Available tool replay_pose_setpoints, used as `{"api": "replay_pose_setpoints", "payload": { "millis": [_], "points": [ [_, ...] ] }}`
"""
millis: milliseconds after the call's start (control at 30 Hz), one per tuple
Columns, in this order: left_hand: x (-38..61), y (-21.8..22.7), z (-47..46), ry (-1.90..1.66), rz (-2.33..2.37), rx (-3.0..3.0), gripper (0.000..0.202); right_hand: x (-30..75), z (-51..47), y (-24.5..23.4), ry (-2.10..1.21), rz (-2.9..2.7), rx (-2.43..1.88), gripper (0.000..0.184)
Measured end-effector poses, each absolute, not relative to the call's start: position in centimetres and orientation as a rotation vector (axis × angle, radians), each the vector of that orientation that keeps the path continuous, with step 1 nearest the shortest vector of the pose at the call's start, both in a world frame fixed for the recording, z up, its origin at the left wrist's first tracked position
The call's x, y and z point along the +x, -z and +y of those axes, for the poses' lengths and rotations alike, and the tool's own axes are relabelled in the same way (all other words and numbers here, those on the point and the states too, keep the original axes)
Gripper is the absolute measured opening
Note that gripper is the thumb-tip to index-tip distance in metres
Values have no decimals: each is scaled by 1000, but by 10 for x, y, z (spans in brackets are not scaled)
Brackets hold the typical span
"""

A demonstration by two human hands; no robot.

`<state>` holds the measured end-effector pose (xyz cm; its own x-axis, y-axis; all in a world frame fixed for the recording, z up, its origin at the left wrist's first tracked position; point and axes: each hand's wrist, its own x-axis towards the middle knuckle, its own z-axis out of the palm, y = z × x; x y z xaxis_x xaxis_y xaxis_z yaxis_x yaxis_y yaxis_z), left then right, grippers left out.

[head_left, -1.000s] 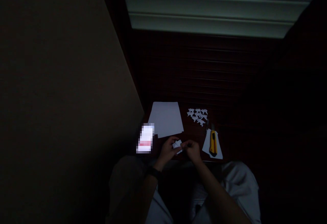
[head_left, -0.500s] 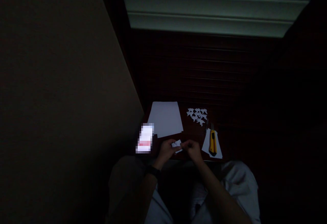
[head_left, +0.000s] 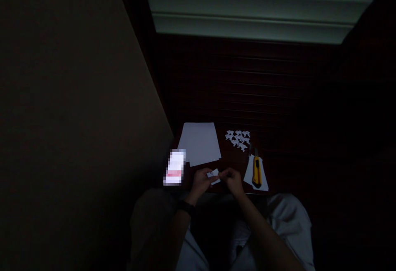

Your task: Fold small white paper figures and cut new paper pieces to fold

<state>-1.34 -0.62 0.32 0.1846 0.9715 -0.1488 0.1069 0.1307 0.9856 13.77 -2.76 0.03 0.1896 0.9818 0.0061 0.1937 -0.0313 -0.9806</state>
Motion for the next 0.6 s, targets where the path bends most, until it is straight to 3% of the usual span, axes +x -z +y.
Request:
{"api": "replay_pose_setpoints", "payload": {
  "millis": [600],
  "points": [
    [-13, -7, -8, -991, 1174, 1197, 30, 137, -29, -5, -1038, -1168, -1379, 34]
  ]
}}
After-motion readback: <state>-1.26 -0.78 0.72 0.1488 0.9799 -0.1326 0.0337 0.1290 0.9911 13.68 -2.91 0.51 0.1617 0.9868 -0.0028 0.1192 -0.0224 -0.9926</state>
